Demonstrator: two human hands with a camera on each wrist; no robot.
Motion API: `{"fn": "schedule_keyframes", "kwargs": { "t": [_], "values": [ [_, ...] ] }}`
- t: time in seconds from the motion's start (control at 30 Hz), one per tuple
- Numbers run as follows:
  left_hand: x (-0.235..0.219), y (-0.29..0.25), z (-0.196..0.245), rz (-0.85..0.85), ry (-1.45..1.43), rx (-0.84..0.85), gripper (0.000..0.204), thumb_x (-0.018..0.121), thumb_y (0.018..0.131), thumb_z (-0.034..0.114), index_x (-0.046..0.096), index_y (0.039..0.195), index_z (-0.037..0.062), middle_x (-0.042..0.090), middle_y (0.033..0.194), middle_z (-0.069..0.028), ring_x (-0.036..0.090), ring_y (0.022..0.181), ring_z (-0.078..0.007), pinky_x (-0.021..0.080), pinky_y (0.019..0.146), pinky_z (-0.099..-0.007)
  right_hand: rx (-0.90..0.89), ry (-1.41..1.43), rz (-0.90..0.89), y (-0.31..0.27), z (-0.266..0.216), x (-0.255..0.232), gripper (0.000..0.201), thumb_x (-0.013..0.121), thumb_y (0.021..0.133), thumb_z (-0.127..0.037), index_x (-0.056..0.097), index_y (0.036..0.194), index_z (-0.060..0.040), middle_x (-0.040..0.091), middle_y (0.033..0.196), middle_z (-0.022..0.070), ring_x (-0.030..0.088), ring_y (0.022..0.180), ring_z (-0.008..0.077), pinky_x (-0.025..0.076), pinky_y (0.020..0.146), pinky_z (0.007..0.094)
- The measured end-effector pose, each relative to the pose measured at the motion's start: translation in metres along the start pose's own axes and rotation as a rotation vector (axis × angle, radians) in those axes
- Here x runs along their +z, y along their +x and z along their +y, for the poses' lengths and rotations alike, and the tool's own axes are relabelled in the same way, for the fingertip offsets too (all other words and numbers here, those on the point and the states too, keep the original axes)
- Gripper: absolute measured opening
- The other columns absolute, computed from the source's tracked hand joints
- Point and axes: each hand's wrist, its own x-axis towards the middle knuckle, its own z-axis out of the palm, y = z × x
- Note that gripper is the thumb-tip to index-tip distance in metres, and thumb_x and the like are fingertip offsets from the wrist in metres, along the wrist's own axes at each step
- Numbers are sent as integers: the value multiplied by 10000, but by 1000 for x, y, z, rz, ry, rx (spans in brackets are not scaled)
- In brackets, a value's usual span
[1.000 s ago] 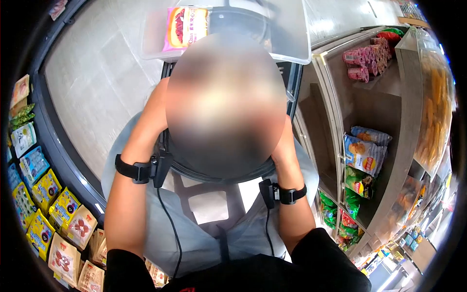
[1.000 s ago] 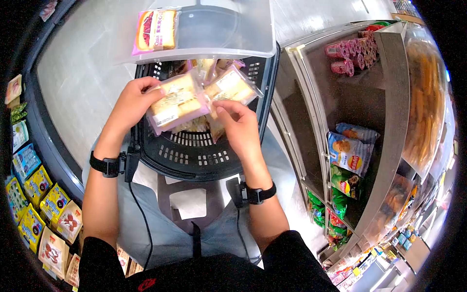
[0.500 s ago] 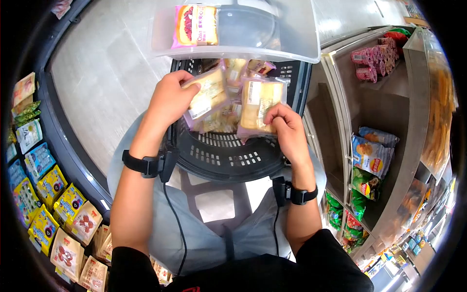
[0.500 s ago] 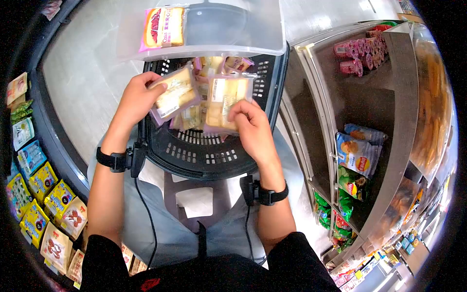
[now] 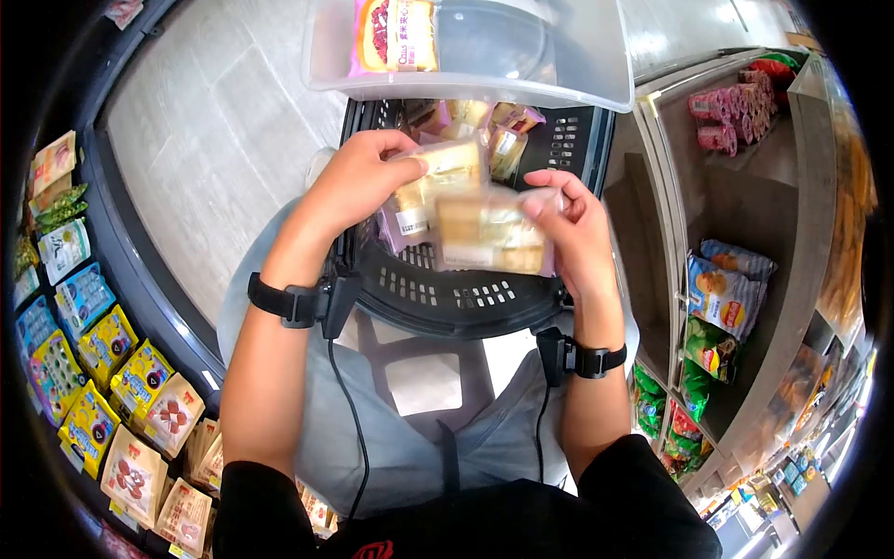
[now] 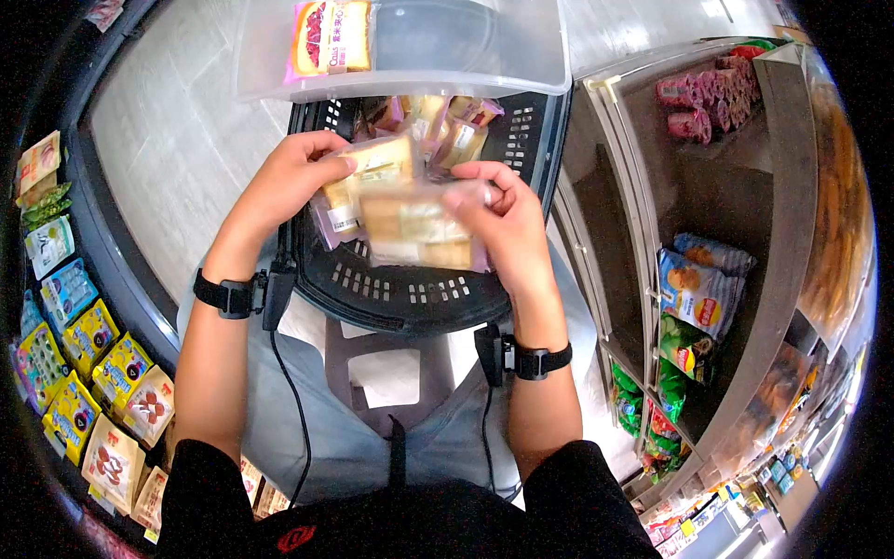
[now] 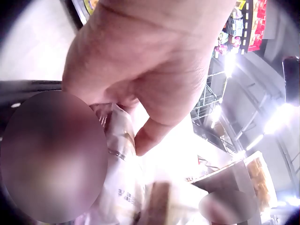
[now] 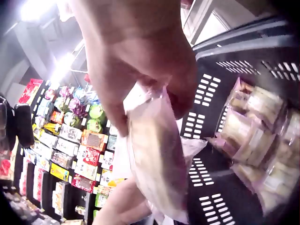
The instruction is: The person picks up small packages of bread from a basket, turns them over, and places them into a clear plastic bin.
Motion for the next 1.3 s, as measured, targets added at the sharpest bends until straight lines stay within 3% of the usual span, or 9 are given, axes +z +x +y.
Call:
{"fn": "schedule_keyframes", "kwargs": {
  "t": [0.03,0.17,0.6,0.9,1.07,1.13,1.17,1.27,1.3],
  "values": [
    [1,0,0,-31,-25,-14,228,648,901,183,687,1004,-17,675,886,-26,591,802,-91,473,736,-246,-11,68,15,5,9,-4,218,675,948,-114,631,1124,6,715,989,70,669,883,101,547,790,258],
    [6,1,-2,-190,-167,-56,234,613,900,147,688,1057,-9,682,935,-12,601,835,-77,482,755,-235,40,120,16,10,17,2,286,619,1004,-248,635,1123,12,707,1009,78,671,887,107,552,796,258],
    [8,1,-1,-212,-264,-133,302,592,917,128,661,1169,-23,701,1034,-38,657,912,-89,531,784,-235,46,177,-6,10,16,1,286,590,1019,-223,629,1158,25,697,1042,77,666,927,110,554,827,272],
    [11,-8,9,-313,-551,-309,571,443,1036,528,641,1140,3,693,1068,-96,670,967,-163,545,864,-339,-10,-68,11,9,11,10,369,697,951,-201,628,1238,20,695,1040,66,642,925,104,527,833,257],
    [16,-8,16,-394,-316,-157,417,720,903,216,620,1214,-42,680,1065,-59,611,991,-101,468,893,-243,-22,-247,84,13,29,12,542,674,967,-177,494,1460,-39,577,1324,131,584,1104,116,475,913,250],
    [15,-8,16,-375,-310,-139,399,711,908,190,618,1225,-33,683,1093,-73,633,1010,-123,489,908,-262,-52,-164,90,13,25,12,529,578,1022,-264,463,1472,-11,535,1384,140,573,1149,152,452,983,285],
    [16,-9,17,-374,-310,-137,399,711,908,190,618,1225,-33,683,1093,-73,633,1010,-123,489,908,-262,-3,232,18,12,22,11,563,451,1062,-347,419,1482,28,545,1384,160,561,1212,201,433,1042,332],
    [18,-13,22,-430,-765,-193,409,646,946,189,576,1289,-22,680,1149,-102,661,1037,-158,520,929,-295,-46,448,-150,7,-1,2,610,460,990,-312,377,1479,44,517,1432,185,539,1288,270,402,1113,365],
    [22,-14,20,-523,-1037,-186,412,602,970,191,548,1321,-18,673,1179,-115,665,1062,-175,530,943,-314,-63,409,-89,5,-5,6,720,616,875,-249,361,1484,38,495,1459,180,523,1312,273,380,1140,379]
  ]
}}
